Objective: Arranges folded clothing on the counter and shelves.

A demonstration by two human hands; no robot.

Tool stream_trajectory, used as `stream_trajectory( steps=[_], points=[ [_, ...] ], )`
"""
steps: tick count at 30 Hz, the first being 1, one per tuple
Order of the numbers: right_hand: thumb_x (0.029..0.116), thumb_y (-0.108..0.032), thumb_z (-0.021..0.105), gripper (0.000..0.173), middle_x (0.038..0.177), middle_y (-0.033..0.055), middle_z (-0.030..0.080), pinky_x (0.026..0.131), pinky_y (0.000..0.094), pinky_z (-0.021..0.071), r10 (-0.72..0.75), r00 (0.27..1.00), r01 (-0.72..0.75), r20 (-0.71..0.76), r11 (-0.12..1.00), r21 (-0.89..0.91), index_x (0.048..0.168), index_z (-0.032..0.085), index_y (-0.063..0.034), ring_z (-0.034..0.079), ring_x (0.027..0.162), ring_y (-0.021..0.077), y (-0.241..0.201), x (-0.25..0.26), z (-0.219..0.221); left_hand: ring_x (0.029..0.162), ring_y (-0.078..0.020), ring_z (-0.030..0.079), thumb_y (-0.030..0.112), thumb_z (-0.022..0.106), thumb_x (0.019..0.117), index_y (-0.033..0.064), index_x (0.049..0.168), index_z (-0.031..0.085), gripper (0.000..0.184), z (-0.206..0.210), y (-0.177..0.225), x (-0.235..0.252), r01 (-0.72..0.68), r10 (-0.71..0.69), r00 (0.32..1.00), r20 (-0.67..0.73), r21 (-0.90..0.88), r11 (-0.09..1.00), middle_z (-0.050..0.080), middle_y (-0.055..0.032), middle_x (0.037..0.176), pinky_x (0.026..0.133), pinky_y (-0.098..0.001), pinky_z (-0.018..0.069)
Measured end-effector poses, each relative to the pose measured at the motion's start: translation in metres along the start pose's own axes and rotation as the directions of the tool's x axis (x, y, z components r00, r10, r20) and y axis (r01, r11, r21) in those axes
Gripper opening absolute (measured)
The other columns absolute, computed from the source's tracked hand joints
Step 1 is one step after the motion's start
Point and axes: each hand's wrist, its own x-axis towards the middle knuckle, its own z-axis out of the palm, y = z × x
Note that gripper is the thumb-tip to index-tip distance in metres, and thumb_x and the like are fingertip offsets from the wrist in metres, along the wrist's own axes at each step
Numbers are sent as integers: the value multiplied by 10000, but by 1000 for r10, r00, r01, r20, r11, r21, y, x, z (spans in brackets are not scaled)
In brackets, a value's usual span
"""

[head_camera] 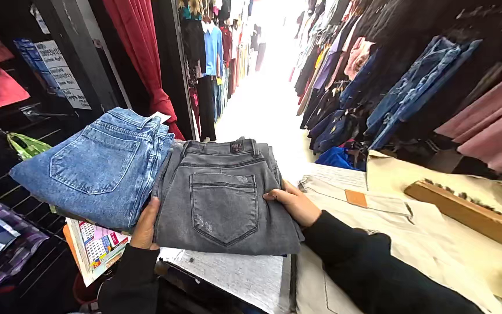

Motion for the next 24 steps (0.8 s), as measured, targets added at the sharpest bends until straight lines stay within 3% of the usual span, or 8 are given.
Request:
stream_trajectory(
  steps=[3,6,9,12,15,20,22,24],
  points=[
    [899,-74,571,424,971,33,680,693,251,580,-113,992,112,-59,993,-26,1318,508,-61,675,781,64,7,-3,-3,834,-130,727,98,669,918,-5,1337,541,450,6,17,8,-131,119,991,56,329,935,732,-91,995,760,-318,626],
    [834,-109,566,536,1023,8,690,726,237,594,-221,969,225,-106,974,31,1362,484,-77,688,828,39,10,-2,-5,867,-124,724,46,713,894,40,1339,573,467,22,47,22,-288,230,957,178,485,826,735,-76,1042,790,-332,619],
    [870,-77,531,450,972,11,658,701,221,569,-152,972,167,-178,983,74,1318,492,-68,661,792,25,8,-1,-6,982,-236,716,105,678,971,54,1422,527,478,39,63,46,-306,182,950,254,629,715,705,-155,1160,893,-477,587],
    [962,-107,539,344,919,77,664,691,305,569,3,984,-3,-176,1000,1,1299,515,-43,667,764,110,3,2,-9,1124,-423,654,288,557,1065,13,1376,570,415,43,49,74,-210,-28,967,253,857,471,670,-273,1199,997,-657,466],
    [1024,-198,584,483,1068,138,691,833,394,585,-34,991,30,-126,999,-36,1455,413,-62,703,913,188,14,12,-15,1200,-438,610,346,556,1061,-30,1326,605,463,45,44,82,-202,-27,975,222,924,325,646,-294,1232,1054,-638,428],
    [1002,-311,630,647,1213,153,669,954,375,568,-165,984,154,-71,978,-142,1510,344,-30,693,1056,180,22,22,-20,1159,-441,651,275,597,1040,-16,1522,358,612,54,50,68,-173,41,985,168,959,226,641,-299,1262,1030,-594,480],
    [931,-339,724,830,1395,222,562,1074,421,478,-194,969,124,-153,918,-376,1540,288,19,597,1255,269,12,18,-20,1162,-461,651,232,564,1057,-51,1547,304,622,67,60,53,-174,40,985,171,980,101,629,-325,1276,1023,-583,484],
    [866,-414,770,1033,1587,288,337,1195,507,336,-447,877,243,-174,727,-643,1583,202,65,390,1457,388,6,16,-24,1254,-502,585,131,615,1011,-111,1514,361,613,76,61,37,-330,252,912,323,944,-15,547,-359,1385,1063,-603,456]
  ],
)
